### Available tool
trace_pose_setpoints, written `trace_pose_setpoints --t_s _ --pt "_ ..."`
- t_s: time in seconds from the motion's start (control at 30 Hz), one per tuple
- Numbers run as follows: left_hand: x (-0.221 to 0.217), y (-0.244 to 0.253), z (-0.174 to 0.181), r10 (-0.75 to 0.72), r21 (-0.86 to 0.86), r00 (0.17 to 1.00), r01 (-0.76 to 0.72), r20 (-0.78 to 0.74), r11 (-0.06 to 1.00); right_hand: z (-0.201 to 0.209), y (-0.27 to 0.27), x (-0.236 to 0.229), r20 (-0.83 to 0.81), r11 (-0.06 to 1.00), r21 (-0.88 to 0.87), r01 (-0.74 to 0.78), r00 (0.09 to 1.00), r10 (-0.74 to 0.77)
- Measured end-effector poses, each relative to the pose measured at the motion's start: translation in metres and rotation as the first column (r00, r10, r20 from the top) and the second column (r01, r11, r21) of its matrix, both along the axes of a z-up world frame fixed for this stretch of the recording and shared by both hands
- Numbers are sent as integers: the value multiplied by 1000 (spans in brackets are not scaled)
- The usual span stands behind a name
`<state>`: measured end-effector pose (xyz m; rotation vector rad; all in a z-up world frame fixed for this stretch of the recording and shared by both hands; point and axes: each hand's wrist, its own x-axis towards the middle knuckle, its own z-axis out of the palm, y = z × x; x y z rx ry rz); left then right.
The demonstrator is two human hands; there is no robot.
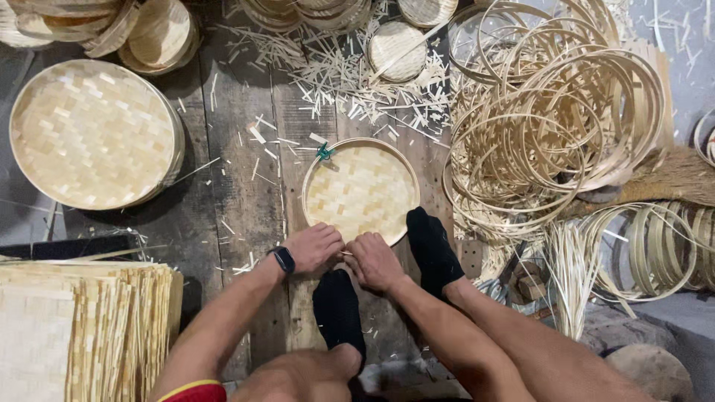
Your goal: The person fits a flexible bamboo hoop around the rim of a woven base, pressing and smoothing the edges by hand to secure the frame.
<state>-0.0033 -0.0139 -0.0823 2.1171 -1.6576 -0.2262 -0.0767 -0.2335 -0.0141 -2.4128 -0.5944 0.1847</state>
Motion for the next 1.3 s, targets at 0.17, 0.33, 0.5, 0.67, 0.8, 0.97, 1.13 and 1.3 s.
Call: trace_pose_setpoints --t_s 0.17,0.33,0.5,0.67,0.8,0.97,1.13,1.3 --pt "4 0 5 53 54 998 -54 33 997 -13 -1 7 121 989 -132 -67 989 83" --pt "11 -6 -3 -18 83 1000 19 -6 996 -17 8 5 98 994 -110 5 995 6" --pt "16 -7 7 13 66 997 -8 -78 998 -4 10 12 59 997 -18 72 996 -71" --pt "8 -1 28 143 51 977 -137 -159 989 11 -21 17 -85 990 138 13 996 -1" --pt "-7 -1 30 193 -113 970 -210 -145 971 2 -39 3 -127 987 118 106 988 -91" --pt "-9 0 29 253 -108 959 -267 -129 958 -16 -37 -1 -137 984 105 147 982 -132" --pt "-9 -5 26 294 -27 944 -302 -150 953 -20 -35 2 -200 980 57 192 964 -177" --pt "-4 -11 19 254 23 947 -255 -195 967 -11 -30 21 -436 965 -77 251 862 -260"
